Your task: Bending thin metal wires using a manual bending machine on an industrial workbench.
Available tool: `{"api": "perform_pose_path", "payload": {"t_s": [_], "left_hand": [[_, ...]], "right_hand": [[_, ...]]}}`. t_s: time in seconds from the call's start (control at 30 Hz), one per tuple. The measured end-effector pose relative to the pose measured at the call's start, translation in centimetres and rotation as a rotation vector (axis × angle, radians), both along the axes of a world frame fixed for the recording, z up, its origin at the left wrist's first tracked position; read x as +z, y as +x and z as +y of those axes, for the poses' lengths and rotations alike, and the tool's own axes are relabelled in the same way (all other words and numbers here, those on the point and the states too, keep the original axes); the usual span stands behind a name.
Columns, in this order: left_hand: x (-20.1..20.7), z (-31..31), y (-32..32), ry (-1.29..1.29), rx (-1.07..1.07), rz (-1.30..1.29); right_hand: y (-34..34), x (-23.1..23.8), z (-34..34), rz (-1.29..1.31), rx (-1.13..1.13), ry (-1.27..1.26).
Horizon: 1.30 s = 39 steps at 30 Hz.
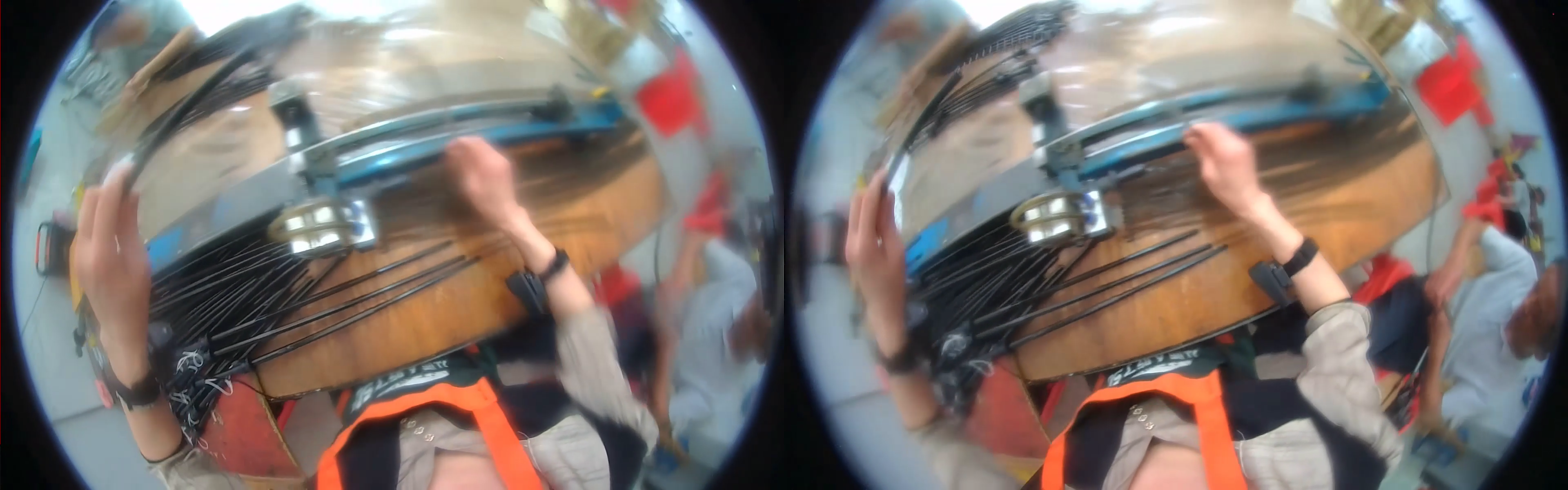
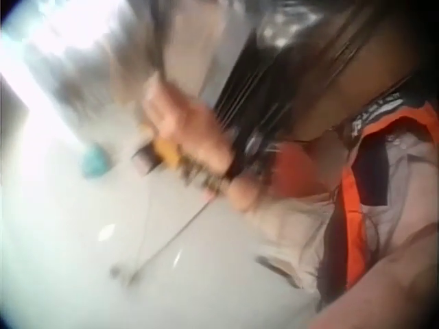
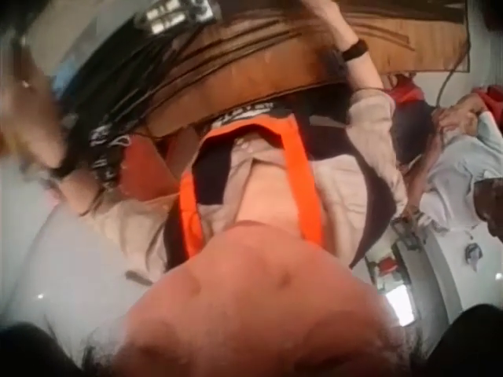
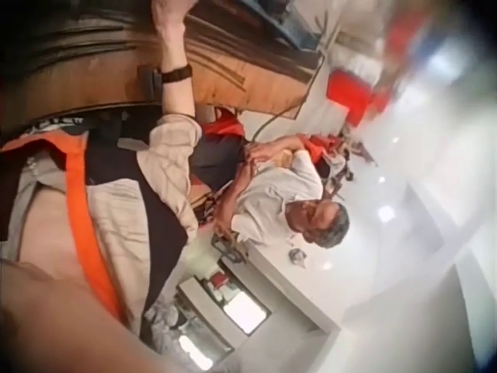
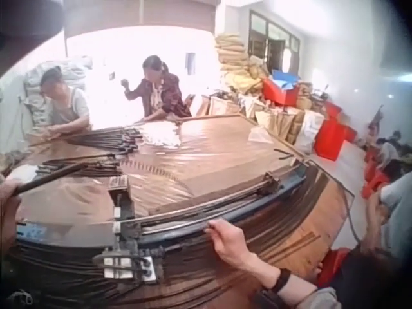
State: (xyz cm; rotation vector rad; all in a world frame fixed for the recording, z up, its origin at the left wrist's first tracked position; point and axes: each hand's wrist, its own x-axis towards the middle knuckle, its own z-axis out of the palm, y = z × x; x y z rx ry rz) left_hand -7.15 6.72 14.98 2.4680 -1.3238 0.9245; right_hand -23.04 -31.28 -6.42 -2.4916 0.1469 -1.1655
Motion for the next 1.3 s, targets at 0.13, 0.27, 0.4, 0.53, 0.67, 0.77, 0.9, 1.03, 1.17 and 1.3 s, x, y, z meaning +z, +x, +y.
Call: {"api": "perform_pose_path", "payload": {"t_s": [0.13,0.27,0.4,0.53,0.67,0.77,0.9,1.03,1.17,1.3], "left_hand": [[0.4,3.9,1.3,-0.036,0.055,-0.107],[-1.9,7.7,0.2,-0.113,0.181,0.104],[-4.3,10.5,0.2,-0.08,0.247,0.221],[-5.6,10.0,0.7,-0.118,0.2,0.237],[-6.0,9.8,1.2,-0.188,0.188,0.277],[-6.1,9.2,1.5,-0.163,0.194,0.285],[-6.6,11.3,2.5,-0.101,0.243,0.28],[-8.3,11.1,3.9,0.035,0.207,0.25],[-11.0,4.0,5.1,0.14,0.046,0.22],[-13.9,-4.1,7.1,0.021,-0.195,0.248]], "right_hand": [[9.7,6.5,8.0,0.0,0.55,0.375],[15.3,6.6,10.5,-0.063,0.764,0.311],[16.2,6.8,11.3,-0.086,0.754,0.337],[17.3,7.3,12.3,0.101,0.774,0.351],[19.2,8.4,14.5,0.561,0.717,0.201],[18.4,8.3,15.0,0.579,0.614,-0.162],[16.2,5.7,9.3,0.144,0.498,-0.334],[9.3,3.9,-2.0,0.075,0.235,-0.449],[2.8,5.6,-8.8,0.114,0.036,-0.565],[1.8,3.4,-12.0,0.134,-0.059,-0.346]]}}
